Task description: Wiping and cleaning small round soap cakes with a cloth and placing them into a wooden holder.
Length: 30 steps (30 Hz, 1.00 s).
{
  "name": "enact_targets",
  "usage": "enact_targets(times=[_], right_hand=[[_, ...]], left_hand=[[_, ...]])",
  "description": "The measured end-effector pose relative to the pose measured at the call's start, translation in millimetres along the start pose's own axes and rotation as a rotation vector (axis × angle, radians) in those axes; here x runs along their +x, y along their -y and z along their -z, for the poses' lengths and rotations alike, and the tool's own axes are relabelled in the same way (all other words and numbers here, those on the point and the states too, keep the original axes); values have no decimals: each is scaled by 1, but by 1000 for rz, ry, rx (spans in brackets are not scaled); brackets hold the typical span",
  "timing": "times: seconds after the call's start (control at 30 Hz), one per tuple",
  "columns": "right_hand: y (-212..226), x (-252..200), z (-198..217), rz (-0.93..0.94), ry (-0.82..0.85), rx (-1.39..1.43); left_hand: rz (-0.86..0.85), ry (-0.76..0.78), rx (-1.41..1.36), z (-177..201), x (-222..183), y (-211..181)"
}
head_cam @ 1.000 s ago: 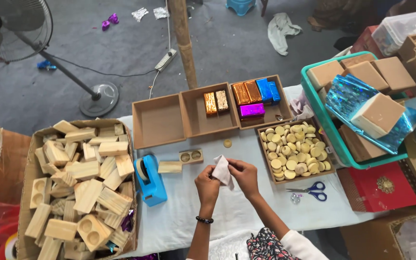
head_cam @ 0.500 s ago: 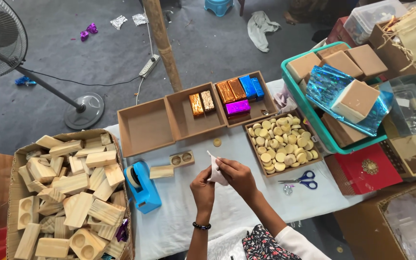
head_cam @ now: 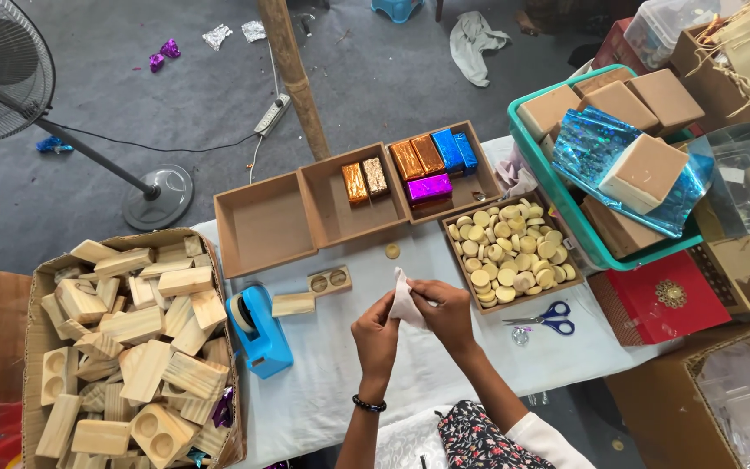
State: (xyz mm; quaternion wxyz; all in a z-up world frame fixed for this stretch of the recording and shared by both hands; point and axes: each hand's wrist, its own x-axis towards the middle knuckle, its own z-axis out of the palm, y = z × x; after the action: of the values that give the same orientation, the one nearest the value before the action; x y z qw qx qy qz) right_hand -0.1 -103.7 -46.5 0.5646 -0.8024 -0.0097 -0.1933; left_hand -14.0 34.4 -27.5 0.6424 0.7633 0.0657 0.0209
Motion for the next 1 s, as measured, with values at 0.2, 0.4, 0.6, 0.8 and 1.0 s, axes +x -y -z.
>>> enact_targets(times=[0.2,0.4,0.6,0.8,1.0], right_hand=[[7,2,2,277,16,-317],[-52,-2,-16,-646,113,662],[6,19,-2,154,11,-96],[-3,20,-2,396,120,-285],[-3,13,-16,-389,30,148]], left_hand=[[-70,-63,7,-5,0,19],[-241,-129,83,0,2,3],[49,16,-27,-1,10,17],[70,-50,23,-8,13,24],[-152,-112,147,-9,11,39]])
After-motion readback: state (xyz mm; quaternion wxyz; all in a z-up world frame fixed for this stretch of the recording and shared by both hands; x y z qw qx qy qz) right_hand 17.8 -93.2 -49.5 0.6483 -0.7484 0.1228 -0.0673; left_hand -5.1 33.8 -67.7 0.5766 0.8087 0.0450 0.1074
